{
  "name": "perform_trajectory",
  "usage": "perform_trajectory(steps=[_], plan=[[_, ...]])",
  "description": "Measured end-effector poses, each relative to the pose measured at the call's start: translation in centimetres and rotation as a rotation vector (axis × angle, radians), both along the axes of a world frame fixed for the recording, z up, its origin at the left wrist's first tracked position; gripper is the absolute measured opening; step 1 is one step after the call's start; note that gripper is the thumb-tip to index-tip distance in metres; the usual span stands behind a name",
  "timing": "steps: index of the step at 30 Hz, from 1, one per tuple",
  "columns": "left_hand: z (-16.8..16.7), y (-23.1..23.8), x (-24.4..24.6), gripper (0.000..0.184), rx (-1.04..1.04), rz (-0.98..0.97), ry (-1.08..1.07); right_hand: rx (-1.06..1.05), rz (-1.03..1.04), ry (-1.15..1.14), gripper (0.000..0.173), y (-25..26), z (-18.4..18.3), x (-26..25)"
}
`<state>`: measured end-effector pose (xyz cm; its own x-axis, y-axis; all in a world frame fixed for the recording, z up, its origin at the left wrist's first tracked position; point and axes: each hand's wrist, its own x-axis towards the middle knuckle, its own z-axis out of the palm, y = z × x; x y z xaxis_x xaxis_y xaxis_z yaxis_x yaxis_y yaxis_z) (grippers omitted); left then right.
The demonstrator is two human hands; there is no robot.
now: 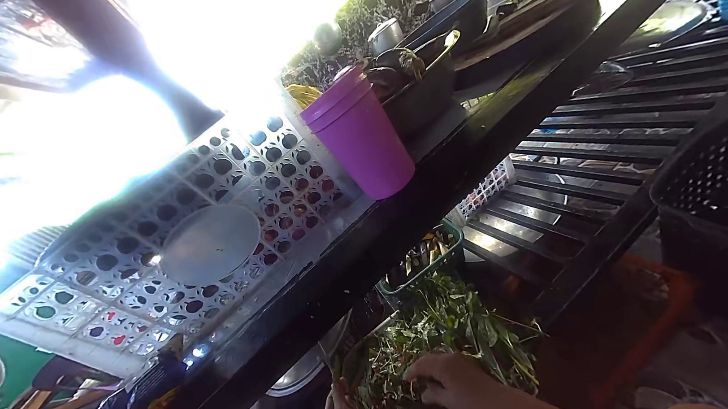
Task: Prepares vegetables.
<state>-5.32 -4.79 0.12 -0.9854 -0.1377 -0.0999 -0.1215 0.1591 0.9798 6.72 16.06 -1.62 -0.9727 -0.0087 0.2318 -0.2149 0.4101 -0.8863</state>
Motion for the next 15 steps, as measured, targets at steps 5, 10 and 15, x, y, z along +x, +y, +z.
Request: perform_trajectory(steps=[5, 10, 15], plan=[[-4.7, -4.4, -0.4, 0.044, -0.278, -0.169, -0.149, 0.110, -0.182, -0.032, 0.039, 2.7, -2.6, -1.5], [-5.3, -5.4, 0.6, 0.042, -0.086, -0.235, -0.208, 0.011, -0.781, -0.345, 0.051, 10.2, -4.0, -0.9], [-4.6, -4.9, 1.4, 0.040, -0.040, -0.336, -0.204, -0.222, -0.664, -0.611, 0.054, 12.7, -7.9, 0.6]])
